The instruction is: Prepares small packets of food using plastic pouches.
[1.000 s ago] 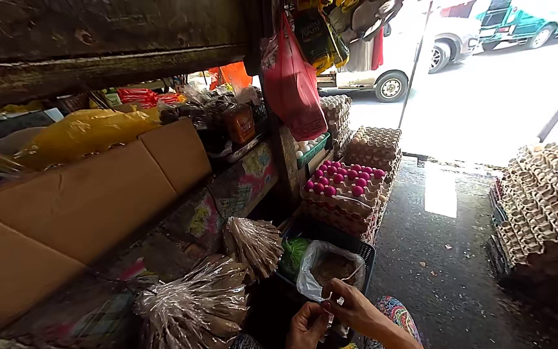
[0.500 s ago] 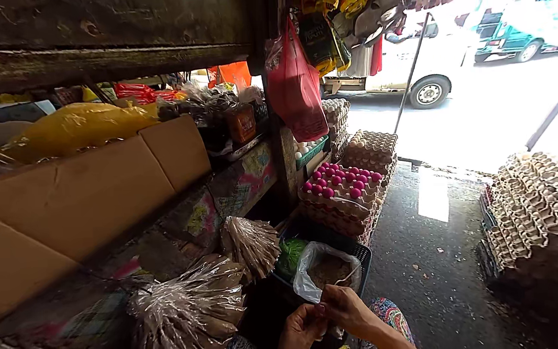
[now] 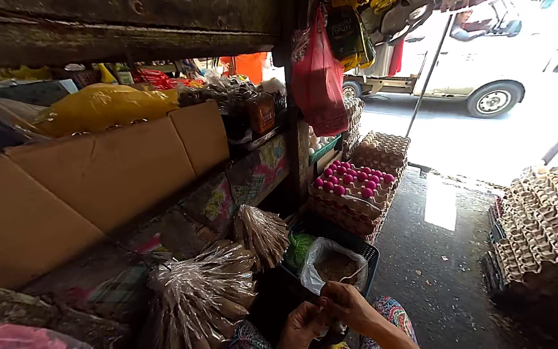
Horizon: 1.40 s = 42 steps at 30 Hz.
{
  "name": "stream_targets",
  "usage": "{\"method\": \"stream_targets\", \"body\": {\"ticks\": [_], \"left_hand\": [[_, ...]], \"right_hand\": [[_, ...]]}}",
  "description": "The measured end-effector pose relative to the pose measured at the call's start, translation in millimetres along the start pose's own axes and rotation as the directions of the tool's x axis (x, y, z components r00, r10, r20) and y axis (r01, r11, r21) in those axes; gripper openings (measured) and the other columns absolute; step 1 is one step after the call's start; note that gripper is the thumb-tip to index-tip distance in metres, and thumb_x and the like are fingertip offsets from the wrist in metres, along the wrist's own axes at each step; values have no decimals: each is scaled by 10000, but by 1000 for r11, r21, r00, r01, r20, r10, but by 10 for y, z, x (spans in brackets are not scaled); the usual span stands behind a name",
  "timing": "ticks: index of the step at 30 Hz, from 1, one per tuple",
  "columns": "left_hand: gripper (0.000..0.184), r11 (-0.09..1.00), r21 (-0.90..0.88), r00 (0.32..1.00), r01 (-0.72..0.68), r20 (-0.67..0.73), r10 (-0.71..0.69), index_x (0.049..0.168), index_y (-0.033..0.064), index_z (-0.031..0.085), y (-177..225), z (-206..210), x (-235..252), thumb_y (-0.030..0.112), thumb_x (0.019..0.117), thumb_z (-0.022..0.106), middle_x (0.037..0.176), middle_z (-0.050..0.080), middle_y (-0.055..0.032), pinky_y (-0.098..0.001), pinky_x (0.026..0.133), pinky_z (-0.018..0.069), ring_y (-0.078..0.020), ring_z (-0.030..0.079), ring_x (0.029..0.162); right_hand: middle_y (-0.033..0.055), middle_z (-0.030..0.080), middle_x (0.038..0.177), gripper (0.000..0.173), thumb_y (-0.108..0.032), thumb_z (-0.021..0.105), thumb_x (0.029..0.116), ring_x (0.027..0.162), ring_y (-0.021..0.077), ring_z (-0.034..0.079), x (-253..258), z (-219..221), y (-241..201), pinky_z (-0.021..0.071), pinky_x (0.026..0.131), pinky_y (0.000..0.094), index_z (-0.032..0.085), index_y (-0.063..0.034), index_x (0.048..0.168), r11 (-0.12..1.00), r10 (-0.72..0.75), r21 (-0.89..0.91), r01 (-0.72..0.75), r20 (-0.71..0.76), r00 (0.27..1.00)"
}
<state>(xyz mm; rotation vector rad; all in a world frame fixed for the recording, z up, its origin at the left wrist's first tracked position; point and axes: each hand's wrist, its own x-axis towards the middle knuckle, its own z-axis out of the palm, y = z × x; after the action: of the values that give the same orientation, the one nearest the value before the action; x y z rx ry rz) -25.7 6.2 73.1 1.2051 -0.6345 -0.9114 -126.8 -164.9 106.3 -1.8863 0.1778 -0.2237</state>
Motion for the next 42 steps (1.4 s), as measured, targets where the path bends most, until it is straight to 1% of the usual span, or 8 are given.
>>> {"method": "stream_targets", "body": {"ticks": [5, 11, 17, 22, 26, 32, 35, 42], "left_hand": [[130, 999, -33, 998, -13, -69, 10, 895, 81, 685, -10, -177, -109, -46, 896, 657, 774, 695, 70, -197, 699, 556, -3, 646, 710], [271, 997, -72, 999, 38, -3, -39, 863, 120, 721, 17, -380, -262, -10, 982, 514, 753, 716, 84, -219, 733, 576, -8, 671, 709], [172, 996, -78, 999, -33, 15, 35, 1093, 76, 699, 108, -580, -363, 40, 967, 588, 994, 737, 80, -266, 929, 554, -29, 684, 957], [259, 995, 28, 988, -99, -112, 101, 1217, -63, 618, 226, -686, -462, 97, 1032, 534, 995, 694, -7, -265, 890, 547, -38, 653, 903], [290, 989, 113, 958, -98, -258, 124, 1133, -119, 647, 325, -843, -704, 114, 1064, 489, 966, 687, -116, -305, 870, 541, -95, 643, 869], [326, 994, -96, 931, -61, -365, 22, 1251, -61, 599, 224, -890, -948, 187, 1066, 496, 1052, 658, -80, -303, 866, 530, -87, 621, 905], [214, 975, -198, 931, -101, -365, 22, 1165, -13, 597, 121, -877, -929, 134, 1015, 555, 967, 640, -16, -286, 838, 538, -69, 617, 865], [212, 989, -135, 954, -53, -300, 10, 1173, -61, 568, 151, -682, -857, 82, 1017, 549, 983, 639, -48, -294, 875, 541, -86, 627, 889]], "right_hand": [[-2, 580, 706, 313, -292, 627, 1007, 634, 34, 534, 161, 238, -24, 453, 619, 237, 660, -12, 873, 998, -64, 8, 64, 8, 998], [64, 578, 706, 389, -309, 601, 1032, 657, 108, 535, 328, 473, -232, 450, 654, 311, 649, 38, 863, 997, -20, -71, 27, 91, 996], [104, 609, 721, 429, -358, 634, 1005, 668, 170, 583, 517, 666, -257, 489, 659, 371, 662, 34, 833, 980, -39, -188, 59, 108, 993], [94, 692, 811, 264, -207, 612, 995, 743, 150, 667, 637, 951, -338, 571, 737, 371, 715, 30, 939, 979, -30, -199, 48, 93, 995], [64, 663, 783, 293, -181, 521, 1040, 693, 95, 632, 737, 1196, -471, 565, 699, 338, 677, 66, 1025, 988, 26, -153, 0, 168, 985], [38, 634, 740, 297, -169, 507, 1040, 650, 59, 607, 812, 1373, -530, 556, 660, 293, 670, 76, 1003, 984, -24, -164, 68, 256, 966], [8, 614, 711, 300, -161, 499, 1043, 621, 27, 587, 802, 1284, -546, 542, 631, 251, 667, 80, 985, 982, -67, -149, 118, 310, 948], [-9, 651, 811, 160, -62, 579, 974, 696, -8, 616, 647, 1021, -378, 558, 695, 220, 618, 85, 1023, 996, -80, 3, 86, 384, 920]]}}
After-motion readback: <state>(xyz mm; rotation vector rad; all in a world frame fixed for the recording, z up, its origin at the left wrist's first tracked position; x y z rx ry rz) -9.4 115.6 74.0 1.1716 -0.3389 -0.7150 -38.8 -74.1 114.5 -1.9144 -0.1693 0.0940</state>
